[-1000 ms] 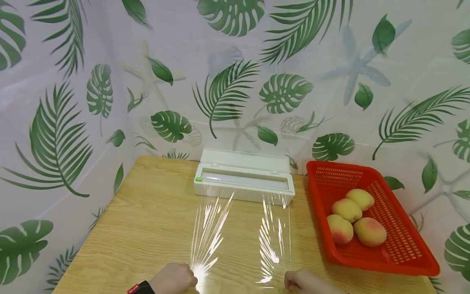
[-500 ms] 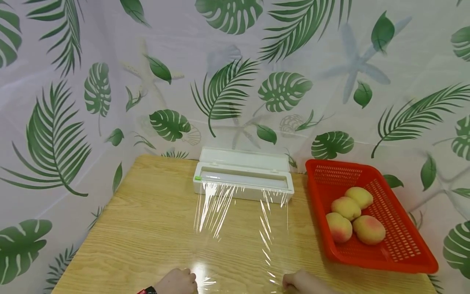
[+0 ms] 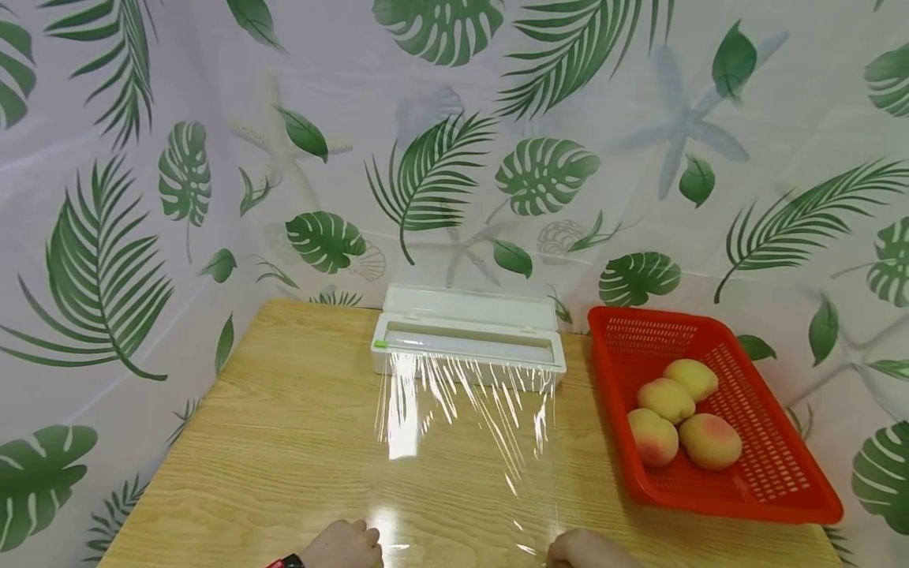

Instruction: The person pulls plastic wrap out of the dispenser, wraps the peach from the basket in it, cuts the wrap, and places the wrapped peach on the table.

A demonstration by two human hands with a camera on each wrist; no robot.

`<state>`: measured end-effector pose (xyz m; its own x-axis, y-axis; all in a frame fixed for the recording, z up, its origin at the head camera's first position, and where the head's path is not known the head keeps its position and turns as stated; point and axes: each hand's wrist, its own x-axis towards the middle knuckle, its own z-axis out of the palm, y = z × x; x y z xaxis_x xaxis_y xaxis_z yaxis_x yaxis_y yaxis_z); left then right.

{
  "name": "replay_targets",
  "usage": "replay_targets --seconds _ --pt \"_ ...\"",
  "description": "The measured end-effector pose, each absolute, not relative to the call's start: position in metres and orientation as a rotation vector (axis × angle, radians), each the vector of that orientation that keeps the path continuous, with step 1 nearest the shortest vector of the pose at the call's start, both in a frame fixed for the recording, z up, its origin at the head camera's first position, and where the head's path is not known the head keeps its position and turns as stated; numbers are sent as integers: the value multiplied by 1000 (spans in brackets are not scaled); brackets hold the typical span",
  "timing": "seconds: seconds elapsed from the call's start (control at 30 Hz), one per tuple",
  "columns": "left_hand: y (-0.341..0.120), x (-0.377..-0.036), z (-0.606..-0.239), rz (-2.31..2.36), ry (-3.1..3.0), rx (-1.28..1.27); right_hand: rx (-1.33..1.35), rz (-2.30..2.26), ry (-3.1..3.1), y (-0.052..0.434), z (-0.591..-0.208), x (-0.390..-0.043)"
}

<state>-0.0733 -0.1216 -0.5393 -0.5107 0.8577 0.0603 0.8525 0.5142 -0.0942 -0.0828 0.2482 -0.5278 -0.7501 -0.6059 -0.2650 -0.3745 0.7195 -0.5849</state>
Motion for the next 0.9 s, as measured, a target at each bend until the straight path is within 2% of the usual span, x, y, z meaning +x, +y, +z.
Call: replay_targets --seconds 0.4,0.9 --pt "-125 -72 -542 42 -2751 -1477 -1031 -512 2536 252 -535 -86" --pt "-131 -72 -545 69 -2719 -1431 -722 -592 2483 251 -528 -79"
